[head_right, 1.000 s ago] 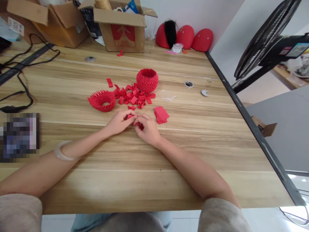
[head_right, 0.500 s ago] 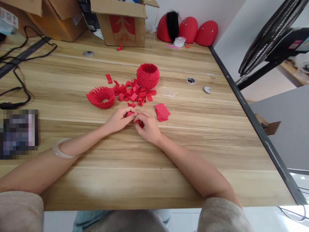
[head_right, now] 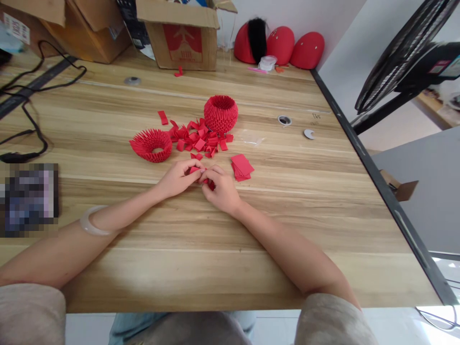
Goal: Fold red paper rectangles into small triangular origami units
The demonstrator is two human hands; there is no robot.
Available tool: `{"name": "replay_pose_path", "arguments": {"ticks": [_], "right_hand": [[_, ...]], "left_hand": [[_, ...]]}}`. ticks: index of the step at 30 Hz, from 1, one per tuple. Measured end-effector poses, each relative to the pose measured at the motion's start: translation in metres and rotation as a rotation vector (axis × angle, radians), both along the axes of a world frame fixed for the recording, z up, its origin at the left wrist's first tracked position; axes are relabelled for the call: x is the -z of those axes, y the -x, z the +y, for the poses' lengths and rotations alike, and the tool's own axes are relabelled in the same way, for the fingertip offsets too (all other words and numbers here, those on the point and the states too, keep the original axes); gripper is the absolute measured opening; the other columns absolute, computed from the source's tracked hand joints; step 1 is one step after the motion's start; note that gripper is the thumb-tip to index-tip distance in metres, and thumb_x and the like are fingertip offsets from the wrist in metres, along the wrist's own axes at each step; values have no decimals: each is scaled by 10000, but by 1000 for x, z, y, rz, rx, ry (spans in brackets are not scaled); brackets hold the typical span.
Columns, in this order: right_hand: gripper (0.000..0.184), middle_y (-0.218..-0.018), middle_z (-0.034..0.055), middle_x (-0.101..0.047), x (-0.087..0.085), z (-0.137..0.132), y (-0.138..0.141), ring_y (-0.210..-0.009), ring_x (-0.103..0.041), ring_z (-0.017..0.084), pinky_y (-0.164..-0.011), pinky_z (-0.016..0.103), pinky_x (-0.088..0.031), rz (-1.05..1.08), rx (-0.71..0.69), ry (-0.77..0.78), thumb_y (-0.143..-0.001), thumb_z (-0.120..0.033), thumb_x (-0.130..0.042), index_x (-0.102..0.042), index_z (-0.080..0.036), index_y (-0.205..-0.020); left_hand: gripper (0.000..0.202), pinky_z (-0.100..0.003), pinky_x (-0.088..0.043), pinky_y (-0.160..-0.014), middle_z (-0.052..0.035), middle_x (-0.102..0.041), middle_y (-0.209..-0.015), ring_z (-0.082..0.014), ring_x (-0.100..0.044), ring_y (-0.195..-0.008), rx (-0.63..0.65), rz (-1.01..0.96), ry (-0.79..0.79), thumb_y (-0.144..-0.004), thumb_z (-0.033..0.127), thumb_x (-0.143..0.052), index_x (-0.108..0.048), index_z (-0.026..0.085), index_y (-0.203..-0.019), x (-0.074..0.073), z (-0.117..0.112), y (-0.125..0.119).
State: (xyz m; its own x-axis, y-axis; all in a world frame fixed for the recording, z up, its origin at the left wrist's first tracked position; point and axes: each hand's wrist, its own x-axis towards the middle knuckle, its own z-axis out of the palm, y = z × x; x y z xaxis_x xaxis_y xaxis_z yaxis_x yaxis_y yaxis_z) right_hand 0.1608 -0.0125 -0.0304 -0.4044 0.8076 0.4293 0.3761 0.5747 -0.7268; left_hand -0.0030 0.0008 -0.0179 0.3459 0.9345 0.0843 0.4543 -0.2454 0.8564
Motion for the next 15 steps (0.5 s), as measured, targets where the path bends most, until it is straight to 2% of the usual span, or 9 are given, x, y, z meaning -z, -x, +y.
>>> {"name": "replay_pose_path", "arguments": {"ticks": [15], "right_hand": [[149, -786, 32, -555, 0, 0, 0, -631, -495, 104, -601, 238, -433, -13, 4, 10, -681, -76, -485, -597, -165, -721]], "left_hand": [[224, -202, -315, -511, 13, -516, -611, -90, -419, -546, -1, 3, 1, -807, 333, -504, -605, 134, -813, -1, 0, 0]]}}
